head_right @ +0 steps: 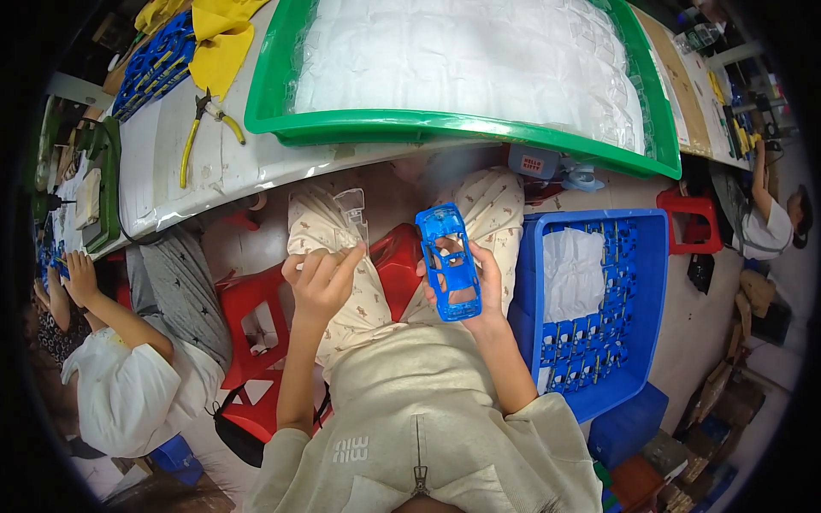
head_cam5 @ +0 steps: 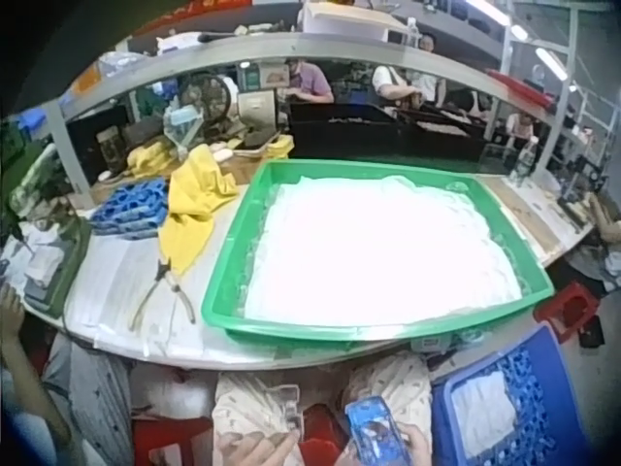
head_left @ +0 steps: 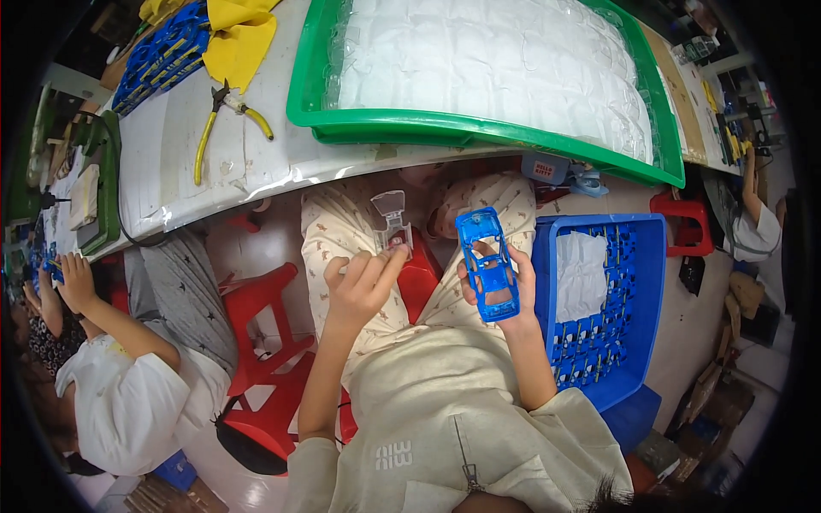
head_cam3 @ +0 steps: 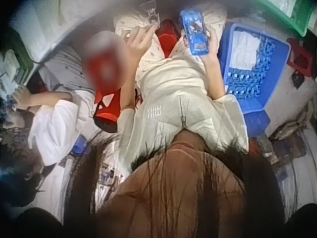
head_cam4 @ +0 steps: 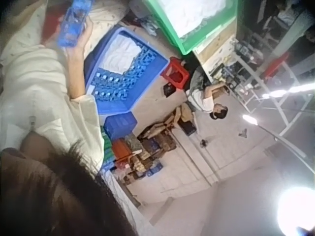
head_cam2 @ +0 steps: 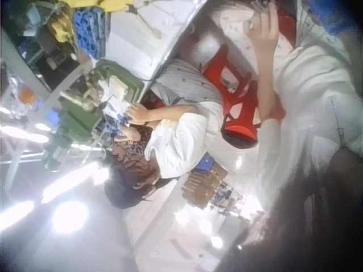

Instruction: The person assembles small toy cars by inserting white plastic internal components into blue plastic shells by hand.

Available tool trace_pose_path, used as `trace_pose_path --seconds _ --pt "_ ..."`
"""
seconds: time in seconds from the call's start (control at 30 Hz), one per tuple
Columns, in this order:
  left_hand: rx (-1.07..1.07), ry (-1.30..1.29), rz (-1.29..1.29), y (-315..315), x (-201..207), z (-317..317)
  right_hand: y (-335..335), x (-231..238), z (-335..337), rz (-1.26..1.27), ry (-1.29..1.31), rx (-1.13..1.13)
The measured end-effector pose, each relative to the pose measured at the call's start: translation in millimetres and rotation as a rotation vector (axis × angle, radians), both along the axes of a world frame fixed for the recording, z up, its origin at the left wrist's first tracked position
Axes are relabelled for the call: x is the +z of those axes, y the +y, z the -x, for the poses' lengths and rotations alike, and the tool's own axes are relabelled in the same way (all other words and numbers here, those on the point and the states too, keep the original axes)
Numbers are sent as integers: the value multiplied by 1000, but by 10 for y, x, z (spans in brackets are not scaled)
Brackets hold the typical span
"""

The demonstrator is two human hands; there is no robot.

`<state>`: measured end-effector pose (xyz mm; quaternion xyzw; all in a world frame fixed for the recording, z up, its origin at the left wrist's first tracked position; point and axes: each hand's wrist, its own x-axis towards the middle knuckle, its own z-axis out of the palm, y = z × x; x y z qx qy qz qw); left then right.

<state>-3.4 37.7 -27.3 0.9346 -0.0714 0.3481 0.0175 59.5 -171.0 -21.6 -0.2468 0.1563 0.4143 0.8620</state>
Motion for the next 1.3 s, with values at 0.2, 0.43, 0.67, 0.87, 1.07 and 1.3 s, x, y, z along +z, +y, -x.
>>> trace_pose_path --seconds 0.2,0.43,0.67,0.87,1.07,1.3 --pt "-30 -142 -13 -90 91 -59 59 50 7 61 -112 16" --pt "216 -156 86 270 -33 -286 30 33 26 83 -146 15" --pt "50 -112 71 94 -178 -124 -31 3 15 124 -135 -11" --pt "63 -131 102 171 -201 -280 14 -3 24 81 -138 1" --pt "-58 42 355 -96 -264 -73 52 22 53 222 -180 -14" --pt "-247 -7 249 -541 125 245 71 29 88 302 -222 -19"
